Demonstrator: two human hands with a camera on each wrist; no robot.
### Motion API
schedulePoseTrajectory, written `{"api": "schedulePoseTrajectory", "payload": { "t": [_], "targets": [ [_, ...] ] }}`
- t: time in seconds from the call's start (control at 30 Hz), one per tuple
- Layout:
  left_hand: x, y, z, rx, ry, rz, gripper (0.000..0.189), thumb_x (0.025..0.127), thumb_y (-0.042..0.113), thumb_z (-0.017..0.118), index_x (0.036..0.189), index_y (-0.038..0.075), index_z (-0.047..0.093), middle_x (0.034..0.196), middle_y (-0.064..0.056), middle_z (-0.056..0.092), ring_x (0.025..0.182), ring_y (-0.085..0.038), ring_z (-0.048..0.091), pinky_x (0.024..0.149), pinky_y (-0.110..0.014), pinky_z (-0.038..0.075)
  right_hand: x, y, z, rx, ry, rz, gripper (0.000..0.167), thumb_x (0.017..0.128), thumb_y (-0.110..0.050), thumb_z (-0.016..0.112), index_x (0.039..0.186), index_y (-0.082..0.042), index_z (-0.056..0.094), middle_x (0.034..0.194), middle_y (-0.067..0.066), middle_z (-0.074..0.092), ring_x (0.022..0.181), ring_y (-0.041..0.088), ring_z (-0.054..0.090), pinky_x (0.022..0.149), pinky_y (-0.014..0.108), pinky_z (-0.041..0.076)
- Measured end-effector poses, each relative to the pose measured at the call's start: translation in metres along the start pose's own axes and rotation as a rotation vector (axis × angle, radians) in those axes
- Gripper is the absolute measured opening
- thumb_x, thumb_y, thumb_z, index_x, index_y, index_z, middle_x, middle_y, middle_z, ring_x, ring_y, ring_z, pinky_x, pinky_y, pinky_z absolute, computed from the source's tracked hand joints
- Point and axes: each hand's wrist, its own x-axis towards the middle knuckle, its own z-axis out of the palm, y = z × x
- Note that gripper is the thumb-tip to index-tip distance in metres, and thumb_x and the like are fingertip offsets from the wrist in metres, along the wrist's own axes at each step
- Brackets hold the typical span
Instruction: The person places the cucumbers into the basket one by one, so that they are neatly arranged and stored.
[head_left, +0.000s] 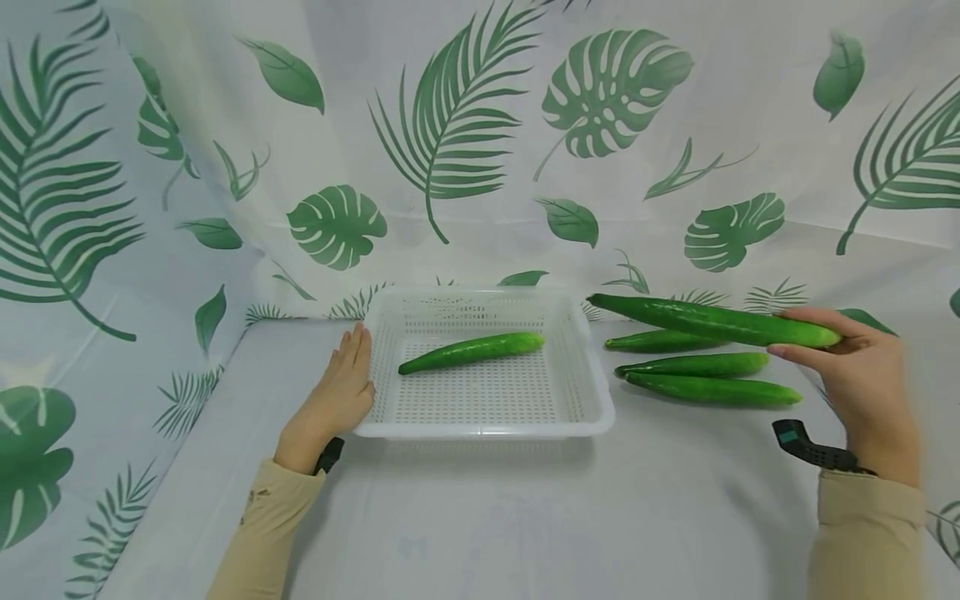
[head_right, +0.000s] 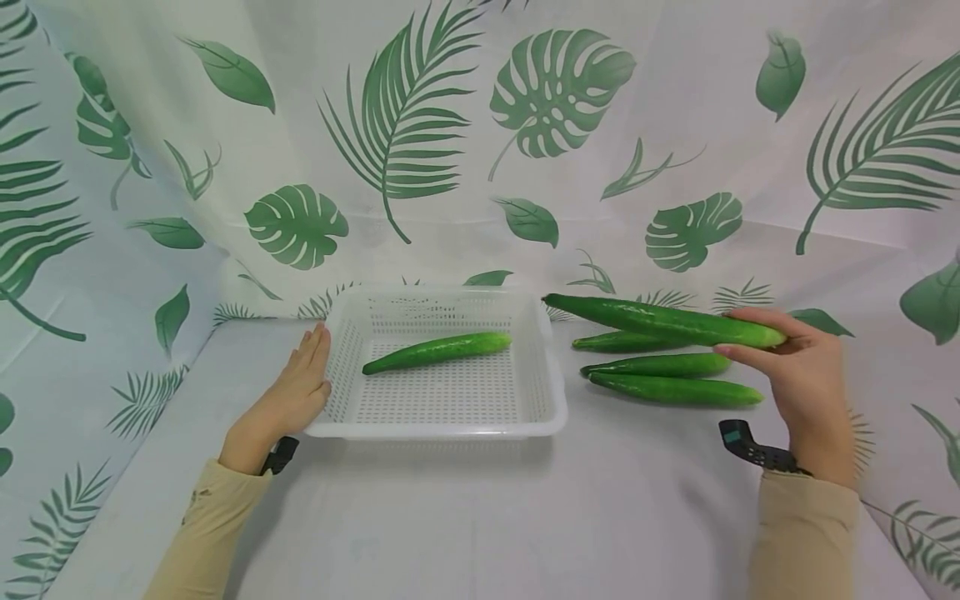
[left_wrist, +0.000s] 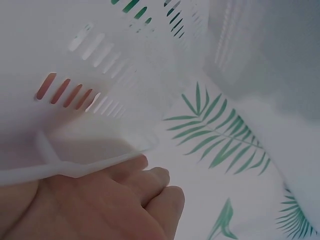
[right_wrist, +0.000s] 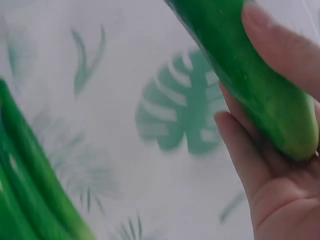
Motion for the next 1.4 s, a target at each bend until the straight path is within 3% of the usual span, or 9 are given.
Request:
{"api": "schedulePoseTrajectory", "payload": {
  "t": [0.13, 0.37, 0.63, 0.77, 0.87, 1.03, 1.23, 1.4],
  "targets": [
    [0.0, 0.0, 0.001, 0.007, 0.0, -0.003, 0.071, 0.094, 0.005, 0.034, 0.152, -0.014, -0.003, 0.161, -0.029, -0.009, 0.148, -0.044, -0.01, 0.118, -0.06, 0.003, 0.015, -0.006, 0.032, 0.072, -0.052, 0.005, 0.049, 0.078, 0.023, 0.069, 0.125, 0.011, 0.062, 0.119, 0.009, 0.066, 0.111, 0.018, 0.057, 0.086, 0.017, 0.053],
    [0.0, -0.001, 0.001, 0.009, -0.002, 0.002, 0.071, 0.095, 0.006, 0.034, 0.152, -0.013, -0.003, 0.161, -0.029, -0.009, 0.148, -0.044, -0.01, 0.118, -0.059, 0.003, 0.036, -0.012, 0.088, 0.051, -0.118, -0.003, 0.047, 0.079, 0.015, 0.074, 0.125, 0.008, 0.064, 0.116, 0.008, 0.065, 0.101, 0.017, 0.06, 0.081, 0.017, 0.054],
    [0.001, -0.001, 0.0, -0.024, -0.013, 0.0, 0.071, 0.096, 0.005, 0.034, 0.153, -0.012, -0.004, 0.162, -0.026, -0.011, 0.148, -0.041, -0.012, 0.118, -0.058, 0.001, 0.053, -0.012, 0.148, -0.151, -0.158, 0.065, 0.046, 0.079, -0.002, 0.082, 0.124, 0.0, 0.068, 0.119, 0.004, 0.059, 0.098, 0.017, 0.057, 0.076, 0.016, 0.053],
    [0.0, 0.0, -0.002, -0.049, -0.018, -0.001, 0.07, 0.096, 0.005, 0.034, 0.153, -0.01, -0.004, 0.162, -0.024, -0.012, 0.149, -0.039, -0.014, 0.118, -0.058, 0.0, 0.058, -0.008, 0.177, -0.303, -0.211, 0.134, 0.051, 0.081, -0.018, 0.084, 0.127, -0.005, 0.068, 0.127, 0.003, 0.056, 0.108, 0.018, 0.054, 0.085, 0.023, 0.05],
    [0.001, 0.0, -0.003, -0.061, -0.025, 0.0, 0.07, 0.097, 0.006, 0.033, 0.154, -0.01, -0.005, 0.162, -0.024, -0.012, 0.149, -0.038, -0.014, 0.119, -0.057, 0.0, 0.062, 0.001, 0.197, -0.376, -0.249, 0.174, 0.052, 0.08, -0.023, 0.084, 0.127, -0.006, 0.068, 0.136, 0.005, 0.053, 0.123, 0.02, 0.047, 0.1, 0.036, 0.044],
    [0.002, -0.001, -0.002, -0.063, -0.032, -0.003, 0.07, 0.097, 0.006, 0.033, 0.154, -0.009, -0.005, 0.162, -0.024, -0.012, 0.149, -0.036, -0.015, 0.119, -0.056, 0.0, 0.068, 0.028, 0.228, -0.397, -0.297, 0.231, 0.052, 0.079, -0.017, 0.085, 0.126, -0.003, 0.068, 0.141, 0.011, 0.05, 0.132, 0.028, 0.042, 0.109, 0.053, 0.036],
    [0.003, -0.002, -0.002, -0.076, -0.026, -0.004, 0.07, 0.096, 0.005, 0.033, 0.153, -0.01, -0.005, 0.162, -0.025, -0.012, 0.149, -0.037, -0.015, 0.119, -0.057, -0.001, 0.068, 0.062, 0.26, -0.437, -0.34, 0.307, 0.051, 0.078, -0.014, 0.085, 0.125, -0.002, 0.068, 0.148, 0.014, 0.047, 0.143, 0.033, 0.032, 0.113, 0.057, 0.029],
    [0.002, -0.002, -0.002, -0.068, -0.028, -0.012, 0.071, 0.096, 0.006, 0.034, 0.154, -0.009, -0.005, 0.162, -0.024, -0.012, 0.149, -0.037, -0.015, 0.119, -0.056, -0.001, 0.068, 0.083, 0.274, -0.461, -0.347, 0.359, 0.049, 0.079, -0.011, 0.083, 0.125, -0.002, 0.068, 0.149, 0.014, 0.045, 0.143, 0.034, 0.032, 0.113, 0.055, 0.03]
  ]
}}
